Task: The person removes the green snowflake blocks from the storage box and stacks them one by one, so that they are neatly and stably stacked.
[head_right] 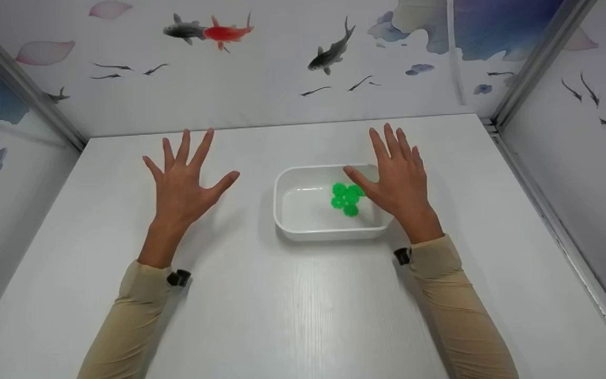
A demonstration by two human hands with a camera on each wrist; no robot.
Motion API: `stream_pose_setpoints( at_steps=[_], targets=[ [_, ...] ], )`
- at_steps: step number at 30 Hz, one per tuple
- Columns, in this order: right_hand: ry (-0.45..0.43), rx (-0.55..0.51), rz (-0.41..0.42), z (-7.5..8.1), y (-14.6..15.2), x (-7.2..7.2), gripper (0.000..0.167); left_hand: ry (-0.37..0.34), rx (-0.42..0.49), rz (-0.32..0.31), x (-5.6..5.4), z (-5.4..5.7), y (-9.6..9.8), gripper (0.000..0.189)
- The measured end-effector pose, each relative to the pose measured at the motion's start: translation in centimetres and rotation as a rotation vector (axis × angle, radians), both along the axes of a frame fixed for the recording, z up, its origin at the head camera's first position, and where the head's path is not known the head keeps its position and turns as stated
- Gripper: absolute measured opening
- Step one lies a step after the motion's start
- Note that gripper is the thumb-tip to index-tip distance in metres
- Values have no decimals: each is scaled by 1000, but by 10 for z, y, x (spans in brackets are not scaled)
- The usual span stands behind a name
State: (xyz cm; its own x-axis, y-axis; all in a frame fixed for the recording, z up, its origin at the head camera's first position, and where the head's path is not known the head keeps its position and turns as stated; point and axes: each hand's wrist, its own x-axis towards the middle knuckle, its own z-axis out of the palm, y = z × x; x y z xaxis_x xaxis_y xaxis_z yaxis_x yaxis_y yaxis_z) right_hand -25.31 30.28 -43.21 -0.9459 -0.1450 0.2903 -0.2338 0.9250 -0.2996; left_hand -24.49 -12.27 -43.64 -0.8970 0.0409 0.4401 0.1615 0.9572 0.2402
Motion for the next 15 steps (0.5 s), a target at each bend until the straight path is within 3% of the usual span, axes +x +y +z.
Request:
stream_pose_setpoints(
  at_steps=[9,15],
  targets=[
    [-20,-37,-18,-3,5,5,61,-40,28,-92,8,-3,13,93],
    [-102,-61,-6,-8,9,-1,48,-21,59,-149,10,-5,22,80]
  ],
)
